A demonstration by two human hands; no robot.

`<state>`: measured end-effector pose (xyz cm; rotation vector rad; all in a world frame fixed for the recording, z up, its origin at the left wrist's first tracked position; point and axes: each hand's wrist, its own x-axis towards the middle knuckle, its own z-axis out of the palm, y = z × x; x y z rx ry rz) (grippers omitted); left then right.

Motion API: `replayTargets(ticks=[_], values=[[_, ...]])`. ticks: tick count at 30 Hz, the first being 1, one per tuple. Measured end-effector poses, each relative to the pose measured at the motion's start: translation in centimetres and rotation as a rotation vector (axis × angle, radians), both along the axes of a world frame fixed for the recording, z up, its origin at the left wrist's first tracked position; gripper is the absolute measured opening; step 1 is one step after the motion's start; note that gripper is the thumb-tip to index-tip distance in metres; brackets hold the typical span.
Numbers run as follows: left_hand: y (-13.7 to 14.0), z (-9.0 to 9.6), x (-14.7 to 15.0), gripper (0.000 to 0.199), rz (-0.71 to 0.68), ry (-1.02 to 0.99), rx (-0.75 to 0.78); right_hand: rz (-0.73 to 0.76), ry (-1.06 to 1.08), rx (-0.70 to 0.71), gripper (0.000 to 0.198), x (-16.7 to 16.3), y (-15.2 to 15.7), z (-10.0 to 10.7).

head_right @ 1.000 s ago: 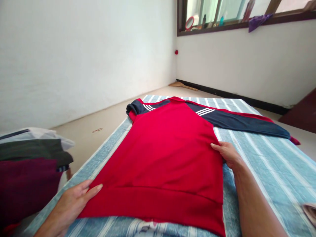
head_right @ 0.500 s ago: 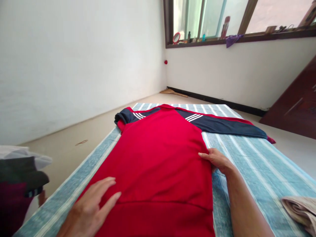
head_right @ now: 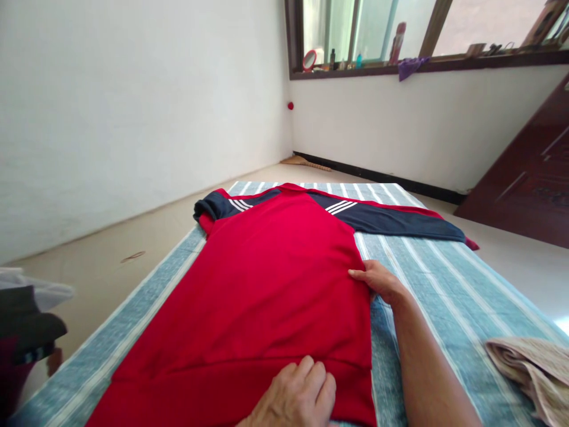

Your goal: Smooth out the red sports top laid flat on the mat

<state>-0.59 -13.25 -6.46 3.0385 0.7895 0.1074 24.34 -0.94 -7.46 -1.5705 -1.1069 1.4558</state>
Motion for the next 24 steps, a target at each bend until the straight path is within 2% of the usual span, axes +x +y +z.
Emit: replayTargets(ticks=[2, 4, 6, 10, 14, 16, 21, 24], values=[[0.1, 0.0, 0.9, 0.029, 0.029, 0.011, -0.034, 0.027, 0.113, -0.028, 0.025, -0.1, 0.1, 0.3], [0.1, -0.2, 1.8, 0.020, 0.059, 0.015, -0.042, 0.028, 0.187, -0.040, 0.023, -0.1, 0.2, 0.4], [0.1, -0.3, 2.7, 0.014, 0.063, 0.015, -0.045, 0.015, 0.175, -0.046, 0.022, -0.1, 0.3, 0.4], [0.2, 0.8, 3.9, 0.017, 0.045, 0.043, -0.077, 0.007, 0.080, -0.068, 0.022, 0.0, 0.4, 0.2], [0.1, 1.5, 5.0, 0.017, 0.036, 0.084, -0.106, -0.006, 0.101, -0.063, 0.017, -0.4, 0.4, 0.5], [-0.2, 0.7, 5.6, 0.015, 0.063, 0.086, -0.090, -0.017, 0.117, -0.056, 0.015, -0.7, 0.3, 0.8], [-1.4, -3.0, 7.4, 0.020, 0.125, 0.110, -0.041, -0.029, 0.137, -0.052, 0.012, -1.0, 0.3, 1.0], [-1.5, -3.2, 7.7, 0.024, 0.059, 0.168, -0.012, -0.029, 0.124, -0.055, 0.012, -0.9, 0.4, 0.6]])
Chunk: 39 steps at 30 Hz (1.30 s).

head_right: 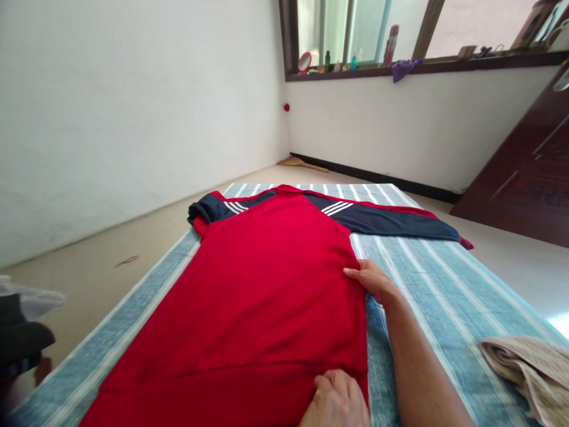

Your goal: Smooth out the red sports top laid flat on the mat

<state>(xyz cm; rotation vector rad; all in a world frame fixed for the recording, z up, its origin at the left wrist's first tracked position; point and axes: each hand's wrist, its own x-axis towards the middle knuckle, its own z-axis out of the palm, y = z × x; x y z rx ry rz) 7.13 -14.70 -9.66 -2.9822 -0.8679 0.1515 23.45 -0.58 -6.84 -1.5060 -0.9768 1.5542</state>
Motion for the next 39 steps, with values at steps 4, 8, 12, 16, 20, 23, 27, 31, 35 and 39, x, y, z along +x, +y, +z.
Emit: replayTargets(ticks=[4, 8, 12, 16, 20, 23, 27, 31, 35, 39], values=[[1.2, 3.3, -0.9, 0.016, -0.091, -0.069, 0.012, 0.013, 0.018, 0.020, 0.013, 0.0, 0.1, -0.2], [2.4, 6.5, -2.2, 0.020, -0.245, -0.248, 0.077, -0.013, 0.078, 0.036, 0.015, 0.0, 0.0, 0.3], [3.1, 6.1, -2.6, 0.018, -0.282, -0.112, -0.058, -0.001, 0.061, 0.006, 0.012, 0.2, 0.0, 0.4], [3.4, 4.7, -2.7, 0.013, -0.333, -0.080, -0.108, -0.020, 0.033, 0.002, 0.011, 0.3, 0.0, 0.3], [3.5, 4.7, -2.7, 0.017, -0.351, -0.121, -0.129, -0.027, 0.057, 0.058, 0.019, 0.3, -0.1, 0.5], [3.6, 4.9, -2.7, 0.018, -0.361, -0.076, -0.163, -0.023, -0.003, 0.013, 0.018, 0.3, -0.1, 0.2], [3.7, 5.0, -2.9, 0.018, -0.366, -0.052, -0.220, -0.018, -0.095, -0.030, 0.018, 0.5, 0.2, -0.3], [3.7, 4.7, -3.1, 0.017, -0.381, -0.079, -0.241, -0.060, -0.176, -0.007, 0.022, 0.6, 0.4, -0.6], [3.6, 3.5, -3.0, 0.019, -0.364, -0.099, -0.249, -0.056, -0.238, -0.002, 0.021, 0.6, 0.4, -0.7], [3.6, 2.7, -3.0, 0.021, -0.375, -0.115, -0.279, -0.018, -0.529, 0.031, 0.023, 0.7, 0.8, -1.1]])
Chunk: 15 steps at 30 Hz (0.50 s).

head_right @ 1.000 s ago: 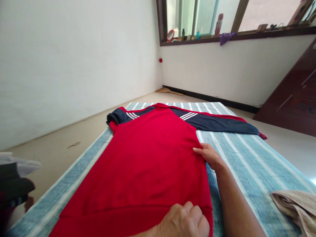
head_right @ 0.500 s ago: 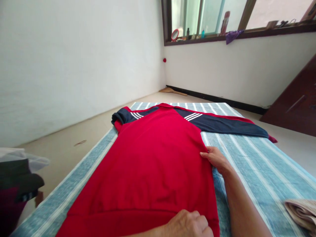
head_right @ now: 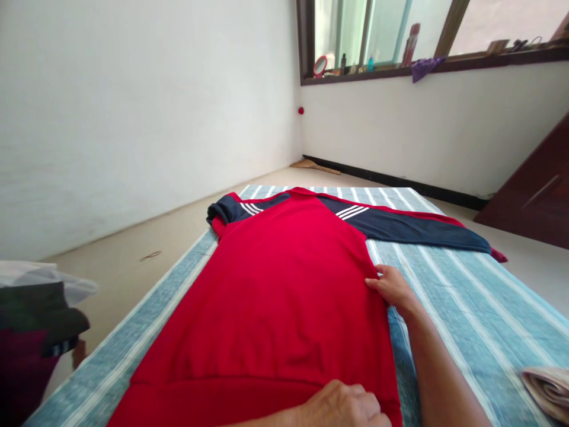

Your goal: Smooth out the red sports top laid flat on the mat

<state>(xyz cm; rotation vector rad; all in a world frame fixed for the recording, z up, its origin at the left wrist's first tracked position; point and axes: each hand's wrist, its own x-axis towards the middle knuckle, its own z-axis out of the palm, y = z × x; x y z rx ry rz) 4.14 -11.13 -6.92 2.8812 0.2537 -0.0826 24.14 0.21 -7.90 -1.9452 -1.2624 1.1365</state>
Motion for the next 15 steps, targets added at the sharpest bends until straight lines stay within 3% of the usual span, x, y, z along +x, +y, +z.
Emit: replayTargets(ticks=[5, 8, 10, 13, 15], values=[[1.3, 1.9, -1.5, 0.010, -0.110, -0.117, -0.159, -0.037, -0.470, 0.046, 0.034, 0.6, 0.2, 0.3], [3.1, 3.3, -3.6, 0.012, 0.132, -0.208, -0.044, -0.132, -0.778, 0.176, 0.039, -0.5, -0.5, 1.3], [4.3, 3.3, -5.3, 0.017, 0.357, -0.232, 0.064, -0.154, -0.851, 0.399, 0.036, -2.4, -1.1, 1.9], [5.9, 1.9, -7.7, 0.045, 0.600, -0.160, 0.133, 0.046, -0.769, 0.785, 0.032, -6.3, -1.8, 1.7], [6.4, 0.6, -8.8, 0.062, 0.652, -0.065, 0.082, 0.267, -0.689, 0.881, 0.035, -8.7, -2.0, 0.8]])
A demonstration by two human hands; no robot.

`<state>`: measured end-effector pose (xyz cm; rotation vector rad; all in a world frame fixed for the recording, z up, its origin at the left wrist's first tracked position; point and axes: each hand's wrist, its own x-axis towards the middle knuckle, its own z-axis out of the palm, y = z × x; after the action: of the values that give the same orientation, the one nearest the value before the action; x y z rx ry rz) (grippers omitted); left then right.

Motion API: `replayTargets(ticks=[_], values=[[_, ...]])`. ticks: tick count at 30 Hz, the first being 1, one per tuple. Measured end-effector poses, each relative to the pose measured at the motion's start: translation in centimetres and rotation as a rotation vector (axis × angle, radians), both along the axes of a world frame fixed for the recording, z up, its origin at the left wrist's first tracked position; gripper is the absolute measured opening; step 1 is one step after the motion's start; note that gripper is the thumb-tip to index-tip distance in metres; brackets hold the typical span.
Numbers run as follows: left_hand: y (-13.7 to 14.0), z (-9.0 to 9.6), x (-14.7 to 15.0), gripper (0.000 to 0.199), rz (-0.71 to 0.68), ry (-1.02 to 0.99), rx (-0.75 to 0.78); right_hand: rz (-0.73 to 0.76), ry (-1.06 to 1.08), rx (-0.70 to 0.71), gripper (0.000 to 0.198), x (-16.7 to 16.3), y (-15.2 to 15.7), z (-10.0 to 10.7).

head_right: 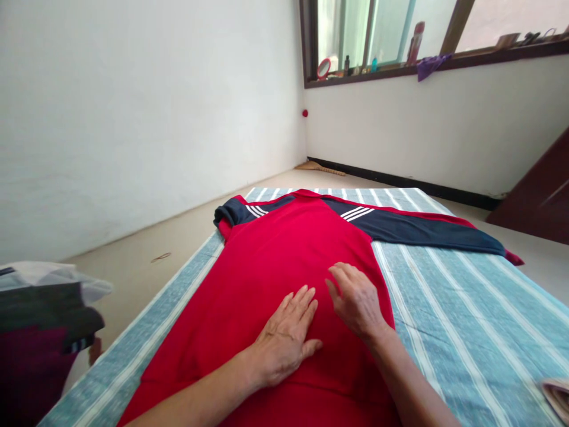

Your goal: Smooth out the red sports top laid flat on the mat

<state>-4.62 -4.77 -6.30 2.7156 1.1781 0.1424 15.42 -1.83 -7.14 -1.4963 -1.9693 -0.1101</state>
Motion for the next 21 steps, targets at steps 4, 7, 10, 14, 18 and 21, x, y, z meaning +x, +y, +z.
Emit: replayTargets(ticks=[4, 7, 10, 14, 18, 21], values=[[-0.1, -1.4, -0.6, 0.072, 0.007, 0.030, -0.123, 0.113, -0.153, -0.270, 0.053, -2.2, -0.1, -2.8], [-0.5, -1.1, -0.4, 0.072, 0.008, 0.011, -0.151, 0.063, -0.229, -0.407, 0.066, -2.0, 0.1, -3.8], [-0.1, -0.3, -0.7, 0.067, 0.022, -0.010, -0.123, 0.038, -0.253, -0.440, 0.071, -1.5, 0.0, -3.8], [2.1, 0.8, -2.9, 0.058, 0.193, 0.004, 0.034, -0.026, -0.235, -0.452, 0.072, -0.6, -0.6, -3.9], [4.3, 0.6, -6.0, 0.065, 0.449, 0.124, 0.041, -0.075, -0.179, -0.442, 0.072, 1.1, -1.5, -4.9], [4.8, 0.1, -7.2, 0.067, 0.480, 0.158, -0.010, -0.064, -0.079, -0.422, 0.072, 2.3, -1.6, -5.5]])
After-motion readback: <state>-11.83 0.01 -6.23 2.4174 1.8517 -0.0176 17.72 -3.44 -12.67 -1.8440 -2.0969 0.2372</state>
